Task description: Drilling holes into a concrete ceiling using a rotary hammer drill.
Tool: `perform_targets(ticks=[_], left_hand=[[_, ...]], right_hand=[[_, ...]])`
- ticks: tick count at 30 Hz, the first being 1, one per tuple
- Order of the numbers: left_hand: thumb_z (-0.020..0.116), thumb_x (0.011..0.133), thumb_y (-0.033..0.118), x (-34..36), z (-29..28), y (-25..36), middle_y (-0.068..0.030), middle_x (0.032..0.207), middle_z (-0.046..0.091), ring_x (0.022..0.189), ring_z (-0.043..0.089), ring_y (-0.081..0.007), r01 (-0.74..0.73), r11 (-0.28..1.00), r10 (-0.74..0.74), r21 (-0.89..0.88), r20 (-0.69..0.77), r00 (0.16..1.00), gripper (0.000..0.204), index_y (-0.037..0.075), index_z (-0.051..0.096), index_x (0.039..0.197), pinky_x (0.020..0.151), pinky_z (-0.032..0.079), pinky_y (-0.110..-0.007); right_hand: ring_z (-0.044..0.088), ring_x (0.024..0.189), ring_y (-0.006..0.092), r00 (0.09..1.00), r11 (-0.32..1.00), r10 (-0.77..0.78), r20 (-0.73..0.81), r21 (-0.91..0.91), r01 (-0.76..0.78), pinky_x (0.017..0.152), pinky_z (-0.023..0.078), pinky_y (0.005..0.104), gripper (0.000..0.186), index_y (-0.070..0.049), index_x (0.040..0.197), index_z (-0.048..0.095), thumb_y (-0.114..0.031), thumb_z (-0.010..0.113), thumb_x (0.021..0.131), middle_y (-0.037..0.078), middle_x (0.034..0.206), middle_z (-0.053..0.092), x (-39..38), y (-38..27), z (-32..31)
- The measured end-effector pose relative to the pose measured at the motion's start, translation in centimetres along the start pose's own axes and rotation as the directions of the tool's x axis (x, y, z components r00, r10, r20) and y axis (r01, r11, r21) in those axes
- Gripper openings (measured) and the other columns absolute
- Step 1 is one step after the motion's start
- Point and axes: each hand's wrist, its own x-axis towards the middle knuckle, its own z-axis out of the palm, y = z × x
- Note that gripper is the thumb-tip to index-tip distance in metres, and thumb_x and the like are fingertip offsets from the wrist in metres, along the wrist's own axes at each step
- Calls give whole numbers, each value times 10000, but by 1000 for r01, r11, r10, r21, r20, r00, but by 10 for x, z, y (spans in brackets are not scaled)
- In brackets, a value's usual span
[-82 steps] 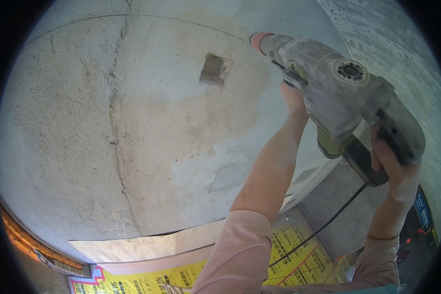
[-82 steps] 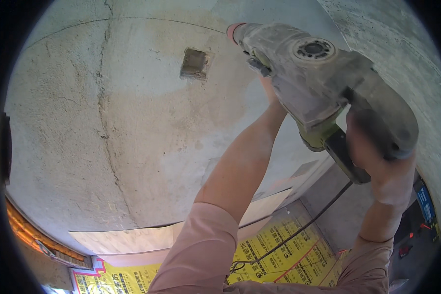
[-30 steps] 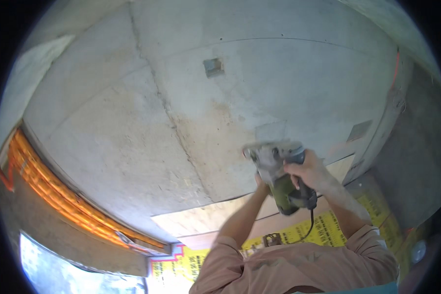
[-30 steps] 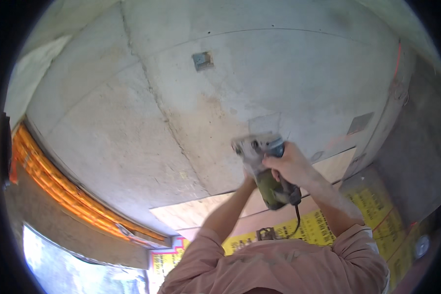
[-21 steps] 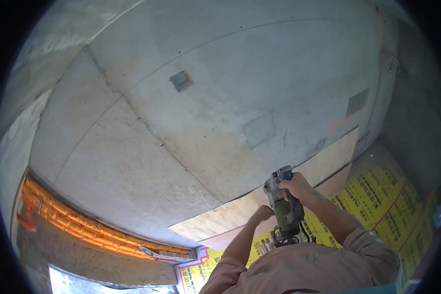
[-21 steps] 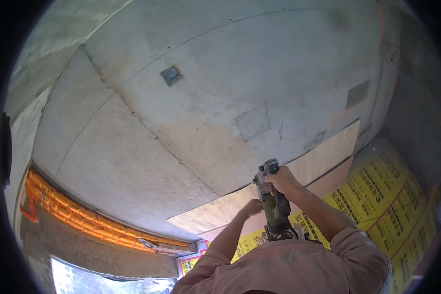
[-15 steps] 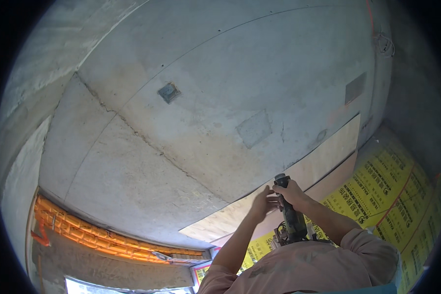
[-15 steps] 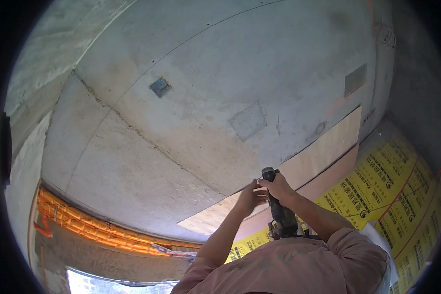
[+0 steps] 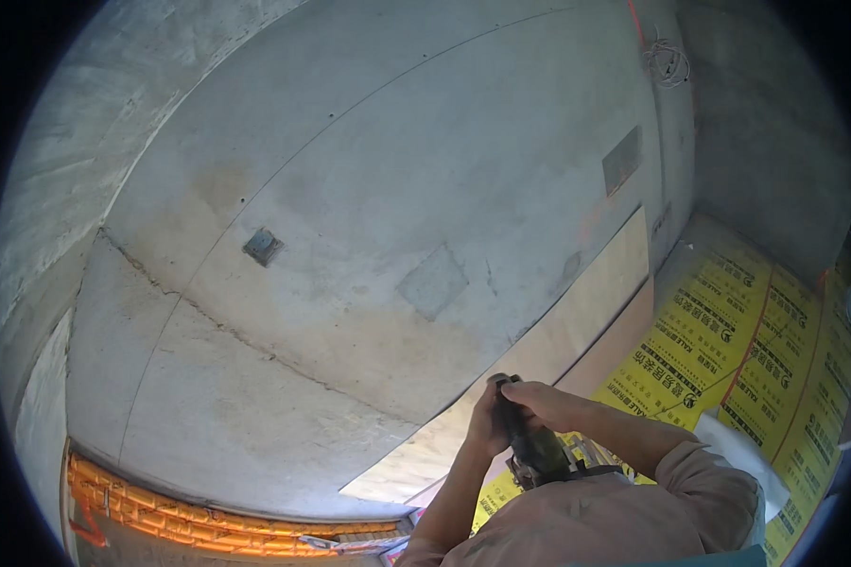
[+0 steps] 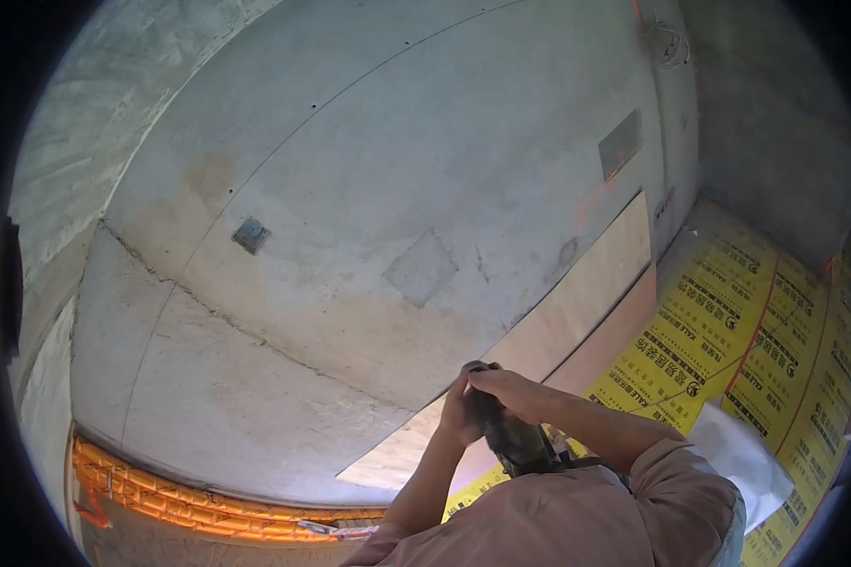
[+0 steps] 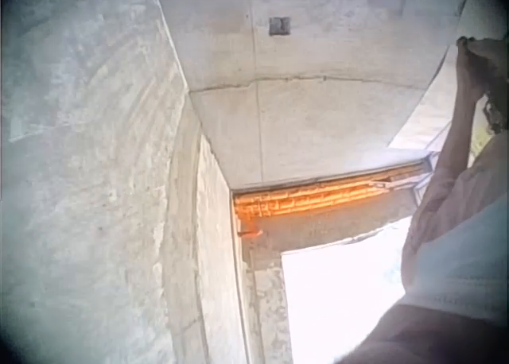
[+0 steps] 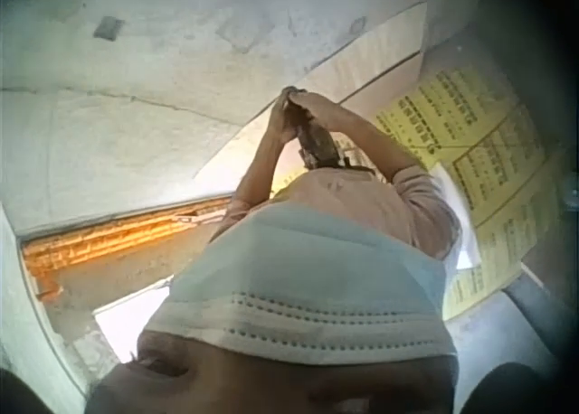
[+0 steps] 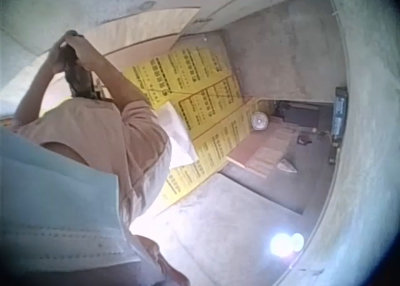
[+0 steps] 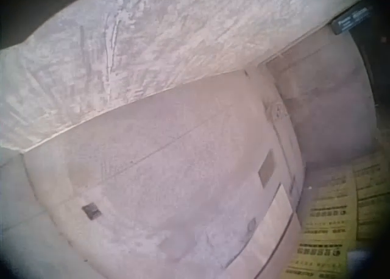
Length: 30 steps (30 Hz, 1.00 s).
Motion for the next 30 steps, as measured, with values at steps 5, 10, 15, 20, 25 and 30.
perform_targets(ticks=[5,10,15,20,25,30], left_hand=[[622,933,253,-19,10,20,-34,778,588,651,591,-181,48,971,46,232,-382,923,188,84,571,997,576,492,-315],[627,806,42,-72,48,53,-20,658,512,501,512,-142,-198,840,424,505,-383,820,148,62,541,925,462,430,-291],[653,781,1,-167,89,82,-31,668,534,508,524,-137,-474,681,697,558,-297,653,200,26,548,950,463,419,-280],[669,788,14,-245,116,100,-35,629,554,501,510,-120,-551,414,869,725,-134,476,162,5,567,913,483,403,-267],[678,858,69,-307,119,133,-33,657,597,525,535,-96,-457,29,998,889,-50,-34,100,-16,626,845,498,416,-254],[679,853,26,-345,111,177,-50,709,610,526,530,-91,-461,-86,975,883,-21,-221,162,-49,624,986,471,413,-239]], right_hand=[[624,1044,223,977,901,-196,79,-378,211,813,546,392,454,-74,1295,577,-409,500,999,93,1239,619,-25,-17,-39],[646,893,213,980,732,120,-159,-652,-196,706,544,357,479,-8,1203,598,-371,662,897,105,1081,658,73,46,-70],[626,916,166,975,927,-1,222,-367,84,802,498,344,249,-29,1096,672,-182,608,909,84,1023,692,190,82,24],[662,815,196,861,912,-406,307,72,405,771,549,352,225,-76,1027,642,-222,487,953,60,904,678,297,46,162],[676,923,312,705,632,-634,318,-314,709,811,539,420,412,-65,1087,679,-388,637,834,135,954,710,333,-31,304],[663,1010,391,714,390,-617,329,-660,642,839,520,488,513,-72,1055,698,-486,727,753,218,978,708,290,-102,408]])
